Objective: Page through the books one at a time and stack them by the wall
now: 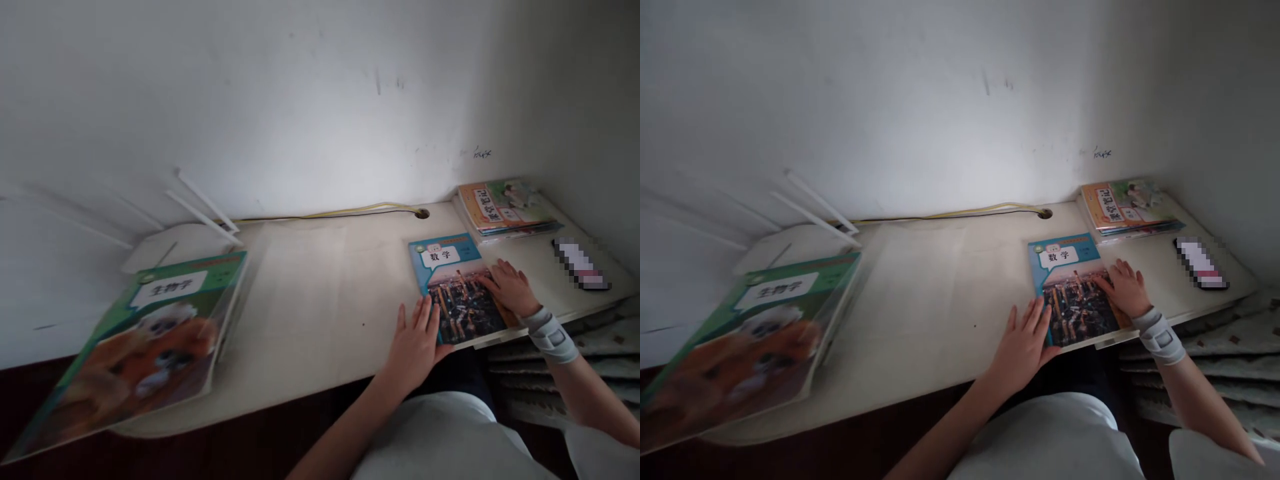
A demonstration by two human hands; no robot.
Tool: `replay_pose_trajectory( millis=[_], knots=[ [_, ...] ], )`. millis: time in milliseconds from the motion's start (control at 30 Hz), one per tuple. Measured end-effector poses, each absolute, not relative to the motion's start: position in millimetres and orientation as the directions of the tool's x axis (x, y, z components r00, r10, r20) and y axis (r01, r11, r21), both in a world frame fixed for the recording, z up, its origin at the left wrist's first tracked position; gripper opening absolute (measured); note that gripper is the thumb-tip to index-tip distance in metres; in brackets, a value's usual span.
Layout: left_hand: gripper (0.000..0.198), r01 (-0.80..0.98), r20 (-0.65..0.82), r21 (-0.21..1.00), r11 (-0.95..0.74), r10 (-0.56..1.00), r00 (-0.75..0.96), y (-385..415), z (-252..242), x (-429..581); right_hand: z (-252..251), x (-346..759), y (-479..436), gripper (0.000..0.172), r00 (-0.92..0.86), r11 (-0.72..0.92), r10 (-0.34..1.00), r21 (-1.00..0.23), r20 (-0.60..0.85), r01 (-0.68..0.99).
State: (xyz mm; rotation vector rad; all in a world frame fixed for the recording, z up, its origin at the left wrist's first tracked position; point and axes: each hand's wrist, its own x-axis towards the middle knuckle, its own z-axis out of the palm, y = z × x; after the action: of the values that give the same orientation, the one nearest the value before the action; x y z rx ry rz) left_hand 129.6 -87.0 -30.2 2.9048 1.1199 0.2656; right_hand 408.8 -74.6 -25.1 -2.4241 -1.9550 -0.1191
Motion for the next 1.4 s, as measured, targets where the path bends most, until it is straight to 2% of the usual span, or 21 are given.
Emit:
replay_pose_trajectory(
  millis=[233, 333, 500, 633, 667, 733, 833, 900, 967, 1033, 1067, 1133, 1200, 1233, 1300, 1400],
  knots=[
    [0.075, 0.640, 0.124, 0.097, -0.762, 0.648, 0.752, -87, -34, 145, -16, 401, -77, 0.044, 0.137, -0.129, 0.983, -0.072, 0.123, 0.989],
    [0.075, 0.637, 0.116, 0.089, -0.766, 0.643, 0.757, -86, -35, 143, -12, 402, -74, 0.043, 0.183, -0.173, 0.975, -0.086, 0.128, 0.981],
    [0.074, 0.637, 0.103, 0.102, -0.764, 0.645, 0.757, -87, -34, 144, -13, 403, -74, 0.042, 0.208, -0.204, 0.978, -0.090, 0.030, 0.975],
    [0.075, 0.628, 0.091, 0.160, -0.761, 0.645, 0.759, -86, -29, 144, -3, 401, -79, 0.043, 0.195, -0.183, 0.977, -0.130, 0.087, 0.974],
    [0.074, 0.624, 0.076, 0.196, -0.756, 0.646, 0.759, -85, -25, 143, 4, 399, -82, 0.044, 0.149, -0.130, 0.983, -0.171, 0.105, 0.977],
    [0.066, 0.604, 0.048, 0.334, -0.724, 0.653, 0.756, -82, -15, 141, 23, 391, -86, 0.049, -0.050, 0.084, 0.991, -0.293, 0.120, 0.952],
    [0.048, 0.481, 0.103, 0.670, -0.565, 0.713, 0.693, -73, 1, 136, 53, 365, -89, 0.054, -0.441, 0.442, 0.891, -0.429, 0.108, 0.788],
    [0.045, 0.378, 0.151, 0.822, -0.425, 0.804, 0.576, -67, 6, 132, 63, 342, -85, 0.055, -0.556, 0.542, 0.826, -0.405, 0.095, 0.736],
    [0.043, 0.357, 0.149, 0.870, -0.341, 0.871, 0.467, -61, 7, 127, 63, 319, -75, 0.054, -0.579, 0.574, 0.809, -0.347, 0.101, 0.741],
    [0.044, 0.455, 0.153, 0.817, -0.353, 0.895, 0.420, -57, 3, 119, 54, 300, -59, 0.054, -0.548, 0.558, 0.827, -0.295, 0.125, 0.775],
    [0.045, 0.542, 0.166, 0.748, -0.383, 0.899, 0.405, -56, 0, 114, 49, 293, -49, 0.054, -0.512, 0.527, 0.849, -0.270, 0.130, 0.806],
    [0.046, 0.746, 0.200, 0.532, -0.401, 0.915, 0.350, -52, -6, 103, 38, 280, -31, 0.057, -0.435, 0.444, 0.896, -0.207, 0.091, 0.872],
    [0.051, 0.890, 0.198, 0.318, -0.326, 0.941, 0.274, -48, -12, 92, 28, 270, -17, 0.062, -0.397, 0.397, 0.917, -0.132, 0.022, 0.908],
    [0.056, 0.925, 0.168, 0.250, -0.286, 0.954, 0.249, -45, -15, 87, 24, 265, -13, 0.063, -0.403, 0.401, 0.915, -0.098, -0.002, 0.911],
    [0.064, 0.947, 0.082, 0.187, -0.260, 0.965, 0.249, -40, -20, 78, 17, 256, -11, 0.063, -0.451, 0.450, 0.893, -0.054, -0.010, 0.892],
    [0.060, 0.941, 0.036, 0.185, -0.285, 0.958, 0.283, -35, -29, 71, 9, 245, -14, 0.058, -0.520, 0.520, 0.854, -0.029, -0.018, 0.854]
  ],
)
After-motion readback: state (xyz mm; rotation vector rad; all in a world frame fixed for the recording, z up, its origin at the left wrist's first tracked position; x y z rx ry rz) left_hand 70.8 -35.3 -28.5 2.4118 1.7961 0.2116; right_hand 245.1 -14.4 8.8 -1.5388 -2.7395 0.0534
